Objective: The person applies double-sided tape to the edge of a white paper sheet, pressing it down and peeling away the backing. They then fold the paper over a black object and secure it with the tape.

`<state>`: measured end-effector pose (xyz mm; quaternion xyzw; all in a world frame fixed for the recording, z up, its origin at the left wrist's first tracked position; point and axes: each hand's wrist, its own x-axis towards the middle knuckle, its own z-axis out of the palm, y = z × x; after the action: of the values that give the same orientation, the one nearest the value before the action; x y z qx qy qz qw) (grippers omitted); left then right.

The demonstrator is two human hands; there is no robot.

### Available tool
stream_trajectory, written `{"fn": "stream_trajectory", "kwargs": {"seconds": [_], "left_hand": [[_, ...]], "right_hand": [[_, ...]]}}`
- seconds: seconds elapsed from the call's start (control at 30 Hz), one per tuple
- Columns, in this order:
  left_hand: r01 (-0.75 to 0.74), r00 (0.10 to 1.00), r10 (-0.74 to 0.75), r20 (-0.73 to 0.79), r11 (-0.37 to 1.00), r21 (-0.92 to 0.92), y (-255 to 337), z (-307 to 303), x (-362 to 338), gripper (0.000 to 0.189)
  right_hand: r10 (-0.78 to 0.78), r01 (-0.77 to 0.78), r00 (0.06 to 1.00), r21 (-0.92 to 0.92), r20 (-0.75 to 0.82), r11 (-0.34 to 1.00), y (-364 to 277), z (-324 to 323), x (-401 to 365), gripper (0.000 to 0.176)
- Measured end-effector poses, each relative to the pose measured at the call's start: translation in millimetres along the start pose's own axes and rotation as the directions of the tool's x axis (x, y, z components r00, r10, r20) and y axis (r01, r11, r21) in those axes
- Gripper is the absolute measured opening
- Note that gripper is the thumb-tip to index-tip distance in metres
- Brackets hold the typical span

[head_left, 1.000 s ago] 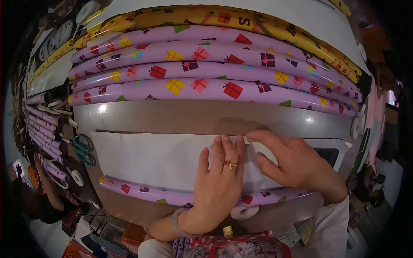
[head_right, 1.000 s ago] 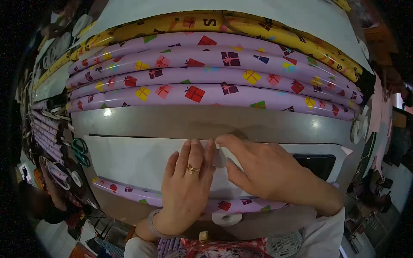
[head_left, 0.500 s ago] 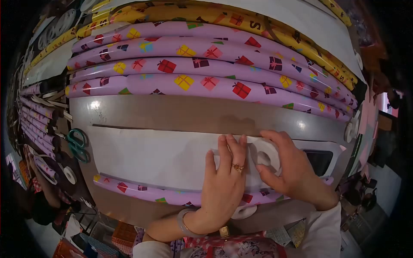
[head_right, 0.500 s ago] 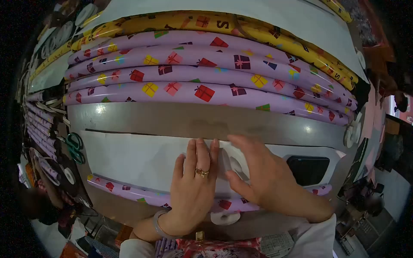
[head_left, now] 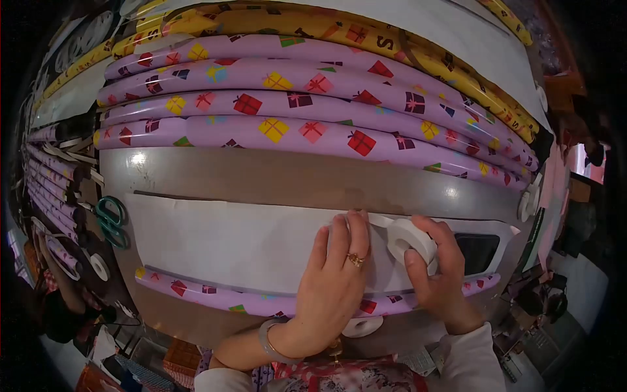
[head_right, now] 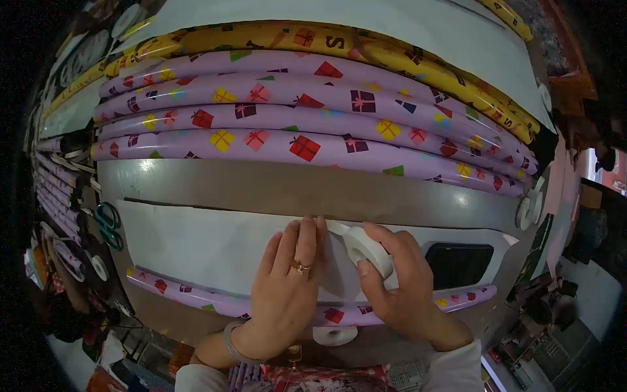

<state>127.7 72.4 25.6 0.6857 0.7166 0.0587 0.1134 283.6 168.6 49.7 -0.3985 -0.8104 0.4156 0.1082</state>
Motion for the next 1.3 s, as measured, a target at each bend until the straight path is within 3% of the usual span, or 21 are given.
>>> {"fn": "stream_trajectory", "kwargs": {"seconds": [0.53, 0.83, 1.3], "left_hand": [[-0.021, 0.997, 0.019, 0.077, 1.0, 0.022, -1.4, -1.0, 1.9, 0.055], [-0.014, 0.999, 0.015, 0.035, 0.999, -0.032, -1.7, -1.3, 3.8, 0.05], [-0.03, 0.999, 0.03, 0.027, 0.999, 0.021, -1.2, 3.0, 3.0, 0.048]], "right_hand": [[-0.027, 0.027, 1.0, -0.025, 0.004, 0.999, 6.6, 1.4, 3.9, 0.046], [-0.16, 0.159, 0.987, -0.127, 0.007, 0.979, 9.4, -1.0, 4.5, 0.053], [-0.163, 0.166, 0.986, -0.192, 0.031, 0.967, 6.6, -5.0, 8.7, 0.056]]}}
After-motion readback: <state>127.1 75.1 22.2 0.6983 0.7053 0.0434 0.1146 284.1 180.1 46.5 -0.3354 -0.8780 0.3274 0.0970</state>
